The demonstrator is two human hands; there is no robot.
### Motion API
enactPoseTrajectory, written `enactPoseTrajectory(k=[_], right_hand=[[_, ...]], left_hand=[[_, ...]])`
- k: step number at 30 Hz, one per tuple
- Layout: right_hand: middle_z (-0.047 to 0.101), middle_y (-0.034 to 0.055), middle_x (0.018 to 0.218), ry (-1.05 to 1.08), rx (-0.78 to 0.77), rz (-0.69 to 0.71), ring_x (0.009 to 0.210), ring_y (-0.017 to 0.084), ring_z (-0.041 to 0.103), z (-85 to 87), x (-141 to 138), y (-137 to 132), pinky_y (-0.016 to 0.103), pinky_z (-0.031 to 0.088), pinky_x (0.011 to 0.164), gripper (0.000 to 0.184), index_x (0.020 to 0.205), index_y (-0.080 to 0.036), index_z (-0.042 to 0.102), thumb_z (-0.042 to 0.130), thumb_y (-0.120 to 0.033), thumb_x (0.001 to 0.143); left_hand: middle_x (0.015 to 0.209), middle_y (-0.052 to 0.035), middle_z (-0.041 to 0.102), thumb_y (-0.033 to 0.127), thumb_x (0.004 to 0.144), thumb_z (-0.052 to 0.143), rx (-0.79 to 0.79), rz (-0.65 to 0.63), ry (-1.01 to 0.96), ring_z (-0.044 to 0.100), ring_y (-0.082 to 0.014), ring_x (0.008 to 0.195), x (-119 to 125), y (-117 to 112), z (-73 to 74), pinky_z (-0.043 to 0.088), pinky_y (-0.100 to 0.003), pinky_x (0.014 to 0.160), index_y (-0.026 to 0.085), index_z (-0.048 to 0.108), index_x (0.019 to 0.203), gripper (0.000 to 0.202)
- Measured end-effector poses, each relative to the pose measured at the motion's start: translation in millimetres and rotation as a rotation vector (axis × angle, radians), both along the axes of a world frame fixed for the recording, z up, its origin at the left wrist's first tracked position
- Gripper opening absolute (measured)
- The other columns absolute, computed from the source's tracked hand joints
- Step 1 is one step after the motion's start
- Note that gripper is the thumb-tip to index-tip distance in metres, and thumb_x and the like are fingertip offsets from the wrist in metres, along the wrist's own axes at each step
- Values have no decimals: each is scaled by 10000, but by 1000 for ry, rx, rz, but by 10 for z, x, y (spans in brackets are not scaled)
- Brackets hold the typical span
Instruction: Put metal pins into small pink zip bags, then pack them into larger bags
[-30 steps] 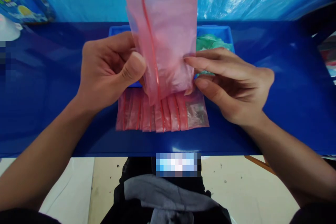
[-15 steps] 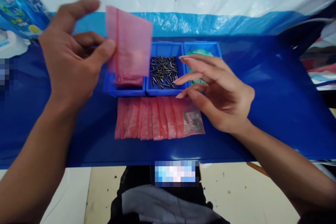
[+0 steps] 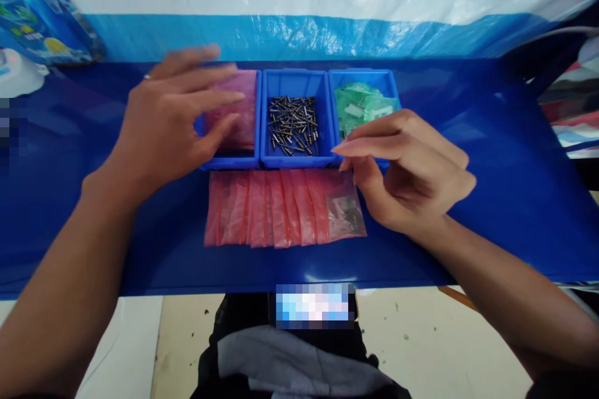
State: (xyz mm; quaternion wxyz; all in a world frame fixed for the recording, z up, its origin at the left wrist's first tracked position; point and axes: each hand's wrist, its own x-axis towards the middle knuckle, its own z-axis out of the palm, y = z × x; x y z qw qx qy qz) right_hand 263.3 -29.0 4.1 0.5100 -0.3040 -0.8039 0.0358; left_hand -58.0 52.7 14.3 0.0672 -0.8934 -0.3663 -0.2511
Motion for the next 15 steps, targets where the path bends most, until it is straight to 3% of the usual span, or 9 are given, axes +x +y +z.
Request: enactPoseTrajectory(k=[2, 4, 8, 10, 12, 15], right_hand=[[784, 64, 978, -121, 66, 21, 816, 152, 742, -10, 28, 13, 306, 593, 664, 337, 1094, -206, 770, 599, 30, 924], [785, 49, 944, -266, 123, 56, 754, 135, 725, -23, 59, 14, 277, 561, 597, 348, 1123, -196, 757, 613, 27, 898], [690, -48, 674, -408, 195, 122, 547, 99, 610, -41, 78, -53, 286, 475, 512, 226, 1168, -150, 727, 729, -138, 943], [650, -70, 615, -511, 109, 120, 507, 105, 578, -33, 55, -116, 312, 393, 491, 224, 1195, -156, 724, 706, -290, 1016], [653, -42, 596, -702, -22, 83, 483, 139, 559, -17, 18, -174, 346, 281, 497, 356, 1231, -150, 746, 619, -442, 1073], [671, 13, 583, -921, -195, 12, 465, 182, 512, 7, -36, -210, 352, 157, 562, 511, 1339, -150, 752, 546, -537, 1077]], left_hand=[[1366, -35, 791, 429, 1124, 575, -51, 40, 57, 772, -285, 1291, 38, -56, -6, 663, -493, 1107, 257, 770, 1381, 365], [1267, -37, 823, 581, 1129, 523, -100, 78, 88, 819, -309, 1142, 47, -89, -1, 691, -488, 972, 273, 784, 1363, 467], [1288, -28, 812, 842, 1041, 500, -250, -42, 31, 801, -275, 1197, -7, -62, 55, 663, -446, 1046, 262, 804, 1304, 706], [1320, -25, 802, 880, 1017, 498, -277, -80, 8, 789, -249, 1234, -27, -38, 76, 651, -420, 1084, 260, 794, 1324, 753], [1292, -34, 811, 890, 998, 519, -262, -59, -13, 793, -237, 1209, -20, -29, 79, 652, -406, 1064, 250, 799, 1313, 766], [1250, -47, 819, 876, 988, 556, -249, -11, -35, 798, -222, 1158, 15, -35, 62, 649, -383, 1021, 234, 813, 1270, 746]])
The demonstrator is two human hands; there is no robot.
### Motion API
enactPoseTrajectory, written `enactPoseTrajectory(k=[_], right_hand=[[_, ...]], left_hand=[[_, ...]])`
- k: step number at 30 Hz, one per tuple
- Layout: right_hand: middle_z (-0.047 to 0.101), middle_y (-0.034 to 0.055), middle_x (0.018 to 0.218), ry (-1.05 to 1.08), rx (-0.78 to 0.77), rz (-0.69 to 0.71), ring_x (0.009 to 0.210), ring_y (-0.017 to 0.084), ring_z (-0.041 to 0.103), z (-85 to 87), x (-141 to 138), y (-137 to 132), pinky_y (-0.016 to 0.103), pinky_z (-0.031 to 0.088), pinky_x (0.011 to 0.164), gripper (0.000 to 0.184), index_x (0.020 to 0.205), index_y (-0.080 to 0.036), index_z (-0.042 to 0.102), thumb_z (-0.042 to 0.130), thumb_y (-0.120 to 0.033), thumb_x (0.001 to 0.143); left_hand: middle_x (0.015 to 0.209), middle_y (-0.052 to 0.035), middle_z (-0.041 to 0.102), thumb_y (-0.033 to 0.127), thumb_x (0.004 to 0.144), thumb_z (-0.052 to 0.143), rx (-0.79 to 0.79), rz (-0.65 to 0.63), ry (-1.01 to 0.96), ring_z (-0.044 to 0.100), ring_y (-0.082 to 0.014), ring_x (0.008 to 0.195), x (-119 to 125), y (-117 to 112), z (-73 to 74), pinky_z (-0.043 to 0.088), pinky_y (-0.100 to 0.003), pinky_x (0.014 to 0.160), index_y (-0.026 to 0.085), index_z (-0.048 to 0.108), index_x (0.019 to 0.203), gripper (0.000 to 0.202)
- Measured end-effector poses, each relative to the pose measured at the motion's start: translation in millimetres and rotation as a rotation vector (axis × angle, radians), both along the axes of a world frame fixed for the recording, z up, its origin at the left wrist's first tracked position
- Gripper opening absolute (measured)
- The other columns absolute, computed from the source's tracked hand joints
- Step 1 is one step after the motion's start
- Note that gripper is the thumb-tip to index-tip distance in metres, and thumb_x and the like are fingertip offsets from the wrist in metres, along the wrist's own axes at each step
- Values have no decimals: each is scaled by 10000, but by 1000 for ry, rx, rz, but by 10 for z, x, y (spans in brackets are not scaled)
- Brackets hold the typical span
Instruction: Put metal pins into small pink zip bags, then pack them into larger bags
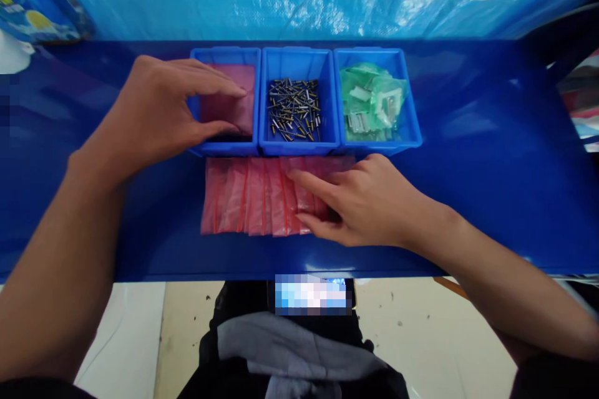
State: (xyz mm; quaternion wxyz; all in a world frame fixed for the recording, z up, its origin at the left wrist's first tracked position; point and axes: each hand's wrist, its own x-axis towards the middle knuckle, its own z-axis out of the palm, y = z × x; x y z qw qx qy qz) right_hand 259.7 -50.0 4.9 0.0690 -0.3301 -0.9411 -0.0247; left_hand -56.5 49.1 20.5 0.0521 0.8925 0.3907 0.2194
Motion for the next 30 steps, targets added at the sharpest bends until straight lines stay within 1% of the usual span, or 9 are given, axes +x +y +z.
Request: enactPoseTrajectory(k=[5, 9, 13, 16, 19, 22, 24, 27, 30], right_hand=[[716, 4, 690, 109, -367, -53, 576, 182, 573, 61, -5, 74, 341, 196, 607, 539, 1487, -178, 672, 570, -428, 1021], [704, -15, 730, 218, -554, -73, 612, 145, 574, 109, 34, 139, 332, 249, 626, 496, 1479, -164, 674, 592, -411, 1056], [676, -24, 723, 242, -515, -85, 593, 123, 556, 75, 29, 148, 325, 279, 620, 430, 1423, -150, 712, 567, -337, 1064], [660, -31, 720, 278, -439, -99, 574, 114, 560, 4, -2, 118, 322, 297, 597, 474, 1360, -135, 740, 551, -188, 928], [622, -47, 677, 385, -371, -101, 542, 98, 539, -39, -21, 75, 301, 345, 568, 490, 1226, -126, 769, 520, -106, 804], [598, -61, 646, 628, -295, -42, 538, 86, 522, 15, -8, 47, 267, 416, 548, 382, 1070, -180, 766, 522, -68, 798], [631, -46, 683, 798, -246, 49, 567, 96, 546, 100, 9, 43, 271, 462, 557, 308, 950, -243, 746, 529, -47, 853], [653, -26, 721, 942, -240, 180, 619, 112, 600, 225, 29, 47, 317, 558, 635, 328, 800, -283, 709, 514, -63, 945], [720, -30, 789, 982, -225, 101, 732, 135, 685, 263, 43, 51, 376, 638, 783, 325, 867, -323, 750, 545, -95, 974]], left_hand=[[1204, -39, 833, 985, 866, 592, -7, -10, -43, 810, -239, 1112, 0, 25, -50, 657, -393, 997, 247, 832, 1238, 861], [1259, -36, 826, 895, 874, 712, 12, 6, -58, 797, -250, 1150, -10, 49, -68, 643, -409, 1038, 280, 816, 1298, 754], [1334, -49, 804, 751, 901, 816, 4, 28, -81, 786, -272, 1179, 65, -2, -33, 622, -430, 1067, 269, 789, 1354, 662], [1314, -39, 809, 512, 1010, 798, 81, 30, -186, 782, -251, 1177, 153, -93, 6, 588, -438, 1116, 236, 799, 1284, 389], [1164, -16, 829, 324, 1027, 749, 222, -11, -273, 781, -227, 1129, 228, -213, 24, 586, -445, 1094, 228, 804, 1146, 162], [994, 23, 816, 314, 1004, 729, 231, -31, -377, 768, -187, 957, 331, -364, 18, 630, -413, 955, 292, 793, 1066, 92], [1045, 48, 824, 386, 1016, 703, 97, -68, -416, 788, -184, 956, 432, -478, 13, 672, -387, 921, 372, 797, 1149, 163], [1482, 122, 704, 570, 1066, 654, -143, -217, -421, 746, -229, 1344, 577, -615, 12, 687, -407, 1125, 517, 583, 1541, 483], [1674, 126, 535, 617, 1033, 721, -254, -294, -413, 611, -272, 1532, 610, -631, 23, 660, -438, 1203, 541, 411, 1659, 703]])
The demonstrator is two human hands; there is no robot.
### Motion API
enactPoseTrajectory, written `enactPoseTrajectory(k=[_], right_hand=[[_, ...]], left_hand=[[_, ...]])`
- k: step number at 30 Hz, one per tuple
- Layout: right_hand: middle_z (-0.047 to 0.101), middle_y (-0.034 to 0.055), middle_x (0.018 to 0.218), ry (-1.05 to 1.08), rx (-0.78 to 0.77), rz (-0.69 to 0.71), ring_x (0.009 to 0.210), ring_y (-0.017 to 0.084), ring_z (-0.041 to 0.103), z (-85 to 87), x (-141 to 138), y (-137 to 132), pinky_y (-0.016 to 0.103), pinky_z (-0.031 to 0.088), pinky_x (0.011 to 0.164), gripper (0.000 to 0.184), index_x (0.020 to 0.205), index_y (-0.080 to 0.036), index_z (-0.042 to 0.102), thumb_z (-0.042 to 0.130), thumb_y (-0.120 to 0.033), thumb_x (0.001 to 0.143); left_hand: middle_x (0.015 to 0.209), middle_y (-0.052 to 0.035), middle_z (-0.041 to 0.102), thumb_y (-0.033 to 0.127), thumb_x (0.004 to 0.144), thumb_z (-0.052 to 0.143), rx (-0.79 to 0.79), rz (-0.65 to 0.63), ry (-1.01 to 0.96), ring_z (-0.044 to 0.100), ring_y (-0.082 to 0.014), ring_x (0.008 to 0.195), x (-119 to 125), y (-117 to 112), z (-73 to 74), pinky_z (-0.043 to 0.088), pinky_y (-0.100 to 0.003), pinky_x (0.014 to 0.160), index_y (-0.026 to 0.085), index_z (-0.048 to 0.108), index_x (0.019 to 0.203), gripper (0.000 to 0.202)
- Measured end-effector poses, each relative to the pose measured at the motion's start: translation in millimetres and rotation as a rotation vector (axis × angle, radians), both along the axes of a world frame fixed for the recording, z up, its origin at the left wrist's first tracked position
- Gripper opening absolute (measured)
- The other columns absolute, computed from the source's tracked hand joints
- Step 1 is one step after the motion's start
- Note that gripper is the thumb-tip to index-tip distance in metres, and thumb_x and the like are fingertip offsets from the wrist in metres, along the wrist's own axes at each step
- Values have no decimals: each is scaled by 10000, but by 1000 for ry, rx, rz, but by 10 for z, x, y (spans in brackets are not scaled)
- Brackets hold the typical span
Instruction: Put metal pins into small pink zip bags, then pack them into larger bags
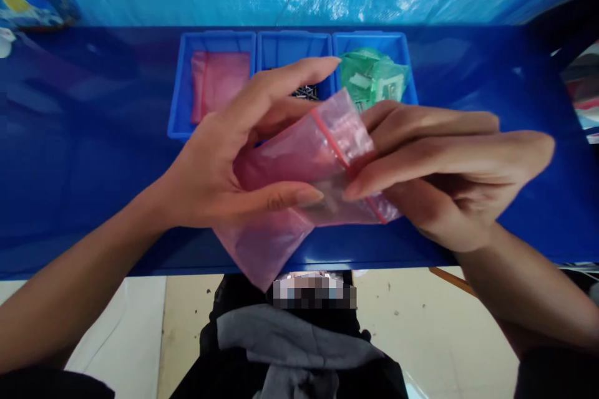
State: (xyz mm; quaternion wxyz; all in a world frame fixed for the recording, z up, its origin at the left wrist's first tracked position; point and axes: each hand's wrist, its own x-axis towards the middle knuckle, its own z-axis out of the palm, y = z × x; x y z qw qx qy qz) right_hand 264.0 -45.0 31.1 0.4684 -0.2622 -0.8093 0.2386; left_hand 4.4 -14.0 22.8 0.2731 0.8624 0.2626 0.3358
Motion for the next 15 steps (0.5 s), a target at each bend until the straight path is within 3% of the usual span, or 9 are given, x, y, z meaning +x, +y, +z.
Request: enactPoseTrajectory(k=[2, 4, 5, 7, 8, 10, 13, 15], right_hand=[[780, -20, 883, 24, 6, -116, 815, 174, 718, -34, 12, 19, 411, 650, 824, 312, 972, -359, 795, 586, -128, 990], [793, 2, 932, 77, 12, -242, 879, 205, 724, -102, 27, 61, 427, 658, 861, 273, 1070, -375, 833, 649, -182, 1011], [791, 12, 949, 112, -5, -306, 900, 212, 724, -145, 34, 89, 424, 661, 869, 238, 1091, -374, 844, 688, -210, 1017], [783, 16, 995, 206, -56, -399, 853, 197, 714, -233, 48, 147, 390, 665, 801, 157, 1102, -360, 844, 780, -262, 995], [780, 11, 1033, 244, -108, -411, 809, 184, 707, -273, 53, 172, 371, 664, 747, 196, 1155, -357, 823, 818, -281, 975], [785, -2, 1119, 304, -213, -363, 774, 175, 714, -332, 54, 206, 336, 660, 664, 450, 1364, -373, 719, 860, -318, 940], [751, 22, 1383, 292, -334, -252, 1105, 219, 770, -340, 31, 214, 354, 705, 913, 753, 1576, -354, 544, 889, -394, 907], [634, 48, 1596, 267, -307, -191, 1377, 258, 687, -318, 14, 213, 368, 670, 1071, 741, 1512, -305, 612, 936, -450, 862]], left_hand=[[1456, 78, 719, 543, 949, 855, -91, -56, 58, 779, -269, 1295, -46, 52, 23, 762, -378, 965, 483, 575, 1571, 685], [1122, 85, 823, 401, 882, 944, -256, -66, 43, 856, -220, 956, -104, 114, 62, 762, -293, 715, 445, 730, 1408, 569], [1026, 100, 825, 325, 875, 951, -332, -27, -25, 849, -190, 869, -126, 138, 84, 750, -263, 693, 428, 781, 1325, 492], [991, 122, 822, 229, 901, 917, -441, 101, -219, 842, -157, 863, -142, 167, 121, 756, -264, 796, 385, 839, 1187, 335], [1007, 127, 822, 224, 918, 899, -465, 156, -317, 845, -161, 905, -139, 173, 131, 758, -292, 864, 365, 850, 1146, 273], [1001, 132, 815, 254, 942, 874, -485, 204, -436, 850, -189, 941, -117, 172, 128, 761, -358, 905, 347, 854, 1132, 213], [944, 155, 795, 229, 940, 855, -475, 203, -489, 844, -174, 855, -61, 154, 82, 767, -342, 811, 371, 844, 1173, 273], [931, 165, 782, 209, 946, 837, -493, 180, -516, 822, -143, 766, -18, 138, 59, 765, -314, 737, 387, 838, 1192, 303]])
